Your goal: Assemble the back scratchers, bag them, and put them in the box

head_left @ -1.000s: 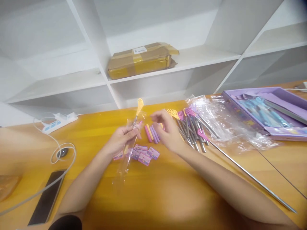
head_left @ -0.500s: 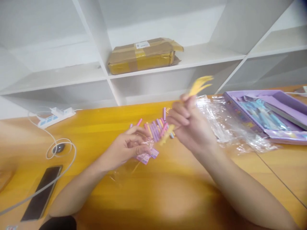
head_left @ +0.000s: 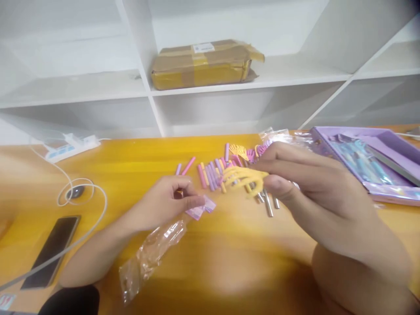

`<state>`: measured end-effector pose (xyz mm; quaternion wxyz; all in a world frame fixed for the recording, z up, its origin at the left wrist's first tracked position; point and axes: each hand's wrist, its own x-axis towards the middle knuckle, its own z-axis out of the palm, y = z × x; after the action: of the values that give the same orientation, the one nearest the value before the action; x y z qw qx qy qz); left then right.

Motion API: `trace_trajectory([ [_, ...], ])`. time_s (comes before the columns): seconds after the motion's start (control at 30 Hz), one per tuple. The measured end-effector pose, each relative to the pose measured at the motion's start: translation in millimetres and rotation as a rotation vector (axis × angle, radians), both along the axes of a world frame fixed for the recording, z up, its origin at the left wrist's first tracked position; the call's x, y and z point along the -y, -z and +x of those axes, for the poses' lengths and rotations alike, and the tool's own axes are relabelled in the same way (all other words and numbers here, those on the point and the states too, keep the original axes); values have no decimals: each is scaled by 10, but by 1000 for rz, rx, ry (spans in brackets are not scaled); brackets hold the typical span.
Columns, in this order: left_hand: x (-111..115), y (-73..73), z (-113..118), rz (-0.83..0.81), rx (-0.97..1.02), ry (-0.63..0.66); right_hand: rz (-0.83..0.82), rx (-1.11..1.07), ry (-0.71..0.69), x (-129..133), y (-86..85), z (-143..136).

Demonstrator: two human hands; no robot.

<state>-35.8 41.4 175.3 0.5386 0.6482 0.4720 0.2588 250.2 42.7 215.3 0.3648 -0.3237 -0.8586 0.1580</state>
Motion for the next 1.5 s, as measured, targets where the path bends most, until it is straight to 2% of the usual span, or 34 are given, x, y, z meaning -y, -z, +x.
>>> trace_trajectory([
  [0.1, -84, 46, 3, 39, -43, 30, 155, 33, 71, -27, 19, -29],
  [0.17, -114, 92, 7, 46, -68, 39, 172, 15, 140, -51, 81, -93],
  [0.23, -124, 145, 17, 24, -67, 36, 30, 3, 153, -101, 175, -185],
  [0.37, -133, 209, 36, -23, -58, 71, -488, 25, 3, -270, 351, -352],
  [0.43, -147, 211, 32, 19, -80, 94, -634, -3, -43, -349, 404, -398],
  [0.53, -176, 209, 6, 90, -114, 116, -701, -70, -98, -418, 454, -442],
  [0.67, -205, 235, -23, 103, -143, 159, -791, -102, -203, -448, 538, -512],
  [0.8, -196, 225, -19, 112, -128, 196, -883, -142, -210, -479, 637, -562],
  [0.87, -168, 192, -24, 206, -217, 204, -847, -154, -168, -510, 661, -561],
  [1.0, -90, 151, -64, 632, -625, 172, -843, -245, -84, -571, 634, -539],
  [1.1, -82, 158, -114, 846, -867, 214, -892, -312, -72, -584, 600, -545],
  [1.23, -199, 103, -285, 987, -1013, 228, -926, -309, -77, -583, 603, -571],
  [1.33, -294, -6, -509, 1003, -1078, 177, -980, -335, -98, -606, 641, -573],
  [1.43, -298, -99, -642, 1027, -1053, 94, -999, -416, -75, -636, 688, -575],
  [1.5, -253, -114, -599, 1029, -987, 78, -993, -445, -60, -640, 713, -588],
])
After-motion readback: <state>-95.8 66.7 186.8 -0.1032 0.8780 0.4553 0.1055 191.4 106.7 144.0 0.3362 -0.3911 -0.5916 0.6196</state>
